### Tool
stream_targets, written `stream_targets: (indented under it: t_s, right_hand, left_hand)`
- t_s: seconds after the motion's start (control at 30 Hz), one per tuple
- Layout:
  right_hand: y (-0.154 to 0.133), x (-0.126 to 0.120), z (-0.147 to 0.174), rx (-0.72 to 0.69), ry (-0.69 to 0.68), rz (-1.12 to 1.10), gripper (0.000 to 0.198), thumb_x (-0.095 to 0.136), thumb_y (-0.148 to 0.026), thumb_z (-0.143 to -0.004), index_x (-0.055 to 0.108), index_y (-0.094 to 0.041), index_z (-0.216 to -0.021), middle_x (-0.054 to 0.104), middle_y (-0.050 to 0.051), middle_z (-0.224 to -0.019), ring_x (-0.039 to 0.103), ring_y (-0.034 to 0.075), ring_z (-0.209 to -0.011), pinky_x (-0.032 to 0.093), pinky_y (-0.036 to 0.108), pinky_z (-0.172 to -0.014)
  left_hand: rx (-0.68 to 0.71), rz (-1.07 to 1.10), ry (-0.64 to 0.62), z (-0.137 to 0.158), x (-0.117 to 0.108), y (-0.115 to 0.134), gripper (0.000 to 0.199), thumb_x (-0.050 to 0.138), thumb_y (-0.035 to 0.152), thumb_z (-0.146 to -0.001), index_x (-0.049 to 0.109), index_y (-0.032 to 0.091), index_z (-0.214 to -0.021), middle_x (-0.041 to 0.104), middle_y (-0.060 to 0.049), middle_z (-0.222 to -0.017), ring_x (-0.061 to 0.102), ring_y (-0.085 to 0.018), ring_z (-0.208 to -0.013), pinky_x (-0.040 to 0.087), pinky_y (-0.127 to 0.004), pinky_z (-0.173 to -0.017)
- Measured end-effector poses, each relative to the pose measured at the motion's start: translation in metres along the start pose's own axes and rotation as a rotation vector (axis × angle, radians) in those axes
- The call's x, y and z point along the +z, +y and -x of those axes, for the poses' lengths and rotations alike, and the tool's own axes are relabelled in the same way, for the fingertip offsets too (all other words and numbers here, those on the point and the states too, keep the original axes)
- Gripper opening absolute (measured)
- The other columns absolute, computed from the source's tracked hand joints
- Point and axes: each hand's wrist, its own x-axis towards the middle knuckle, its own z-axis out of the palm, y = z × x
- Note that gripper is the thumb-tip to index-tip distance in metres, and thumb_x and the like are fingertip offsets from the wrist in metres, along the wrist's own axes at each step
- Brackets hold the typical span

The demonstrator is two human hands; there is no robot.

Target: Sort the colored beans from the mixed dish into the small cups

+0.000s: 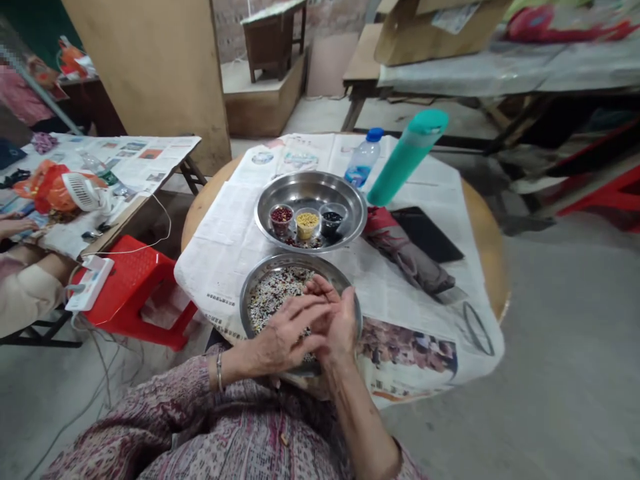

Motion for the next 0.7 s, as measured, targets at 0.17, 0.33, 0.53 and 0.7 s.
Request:
stream_targets:
  t_s: [0.17,0.33,0.53,0.7]
  right_hand:
    - [-0.010,0.019,0.016,0.080,-0.060,-0.045,0.072,0.030,-0.078,-0.088,0.069,-0.025,-0.116,0.069,0.011,-0.126,0.068,0.024,-0.108,0.058,0.041,-0.086]
    - [-0.015,0.010,0.031,-0.059,0.054,0.270,0.053,0.060,-0.066,-0.082,0.068,-0.023,-0.113,0.072,0.010,-0.118,0.068,0.024,-0.103,0.055,0.040,-0.087]
    - [-0.005,-0.036,0.035,-0.608,0.095,1.079,0.026,0.063,-0.047,-0.084,0.069,-0.022,-0.081,0.072,0.006,-0.077,0.065,0.022,-0.073,0.049,0.038,-0.076]
    - [0.006,-0.052,0.038,-0.884,-0.044,1.196,0.017,0.060,-0.036,-0.092,0.069,-0.023,-0.088,0.073,0.003,-0.079,0.066,0.020,-0.073,0.047,0.039,-0.084]
  left_hand:
    - [-0.091,-0.125,0.045,0.000,0.006,-0.001,0.032,0.042,0.032,-0.103,0.057,0.019,-0.127,0.061,-0.012,-0.125,0.056,-0.025,-0.115,0.046,-0.044,-0.104]
    - [-0.162,-0.207,0.023,0.005,-0.008,-0.020,0.016,0.046,0.024,-0.100,0.059,0.016,-0.098,0.061,-0.010,-0.104,0.056,-0.022,-0.103,0.049,-0.038,-0.095]
    - [-0.169,-0.204,0.007,0.026,-0.014,-0.032,0.018,0.054,0.031,-0.099,0.058,0.019,-0.087,0.065,-0.004,-0.085,0.064,-0.018,-0.087,0.051,-0.033,-0.085]
    - [-0.221,-0.239,-0.035,0.033,-0.013,-0.040,0.031,0.045,0.036,-0.104,0.058,0.018,-0.081,0.062,0.000,-0.067,0.064,-0.014,-0.066,0.048,-0.025,-0.066]
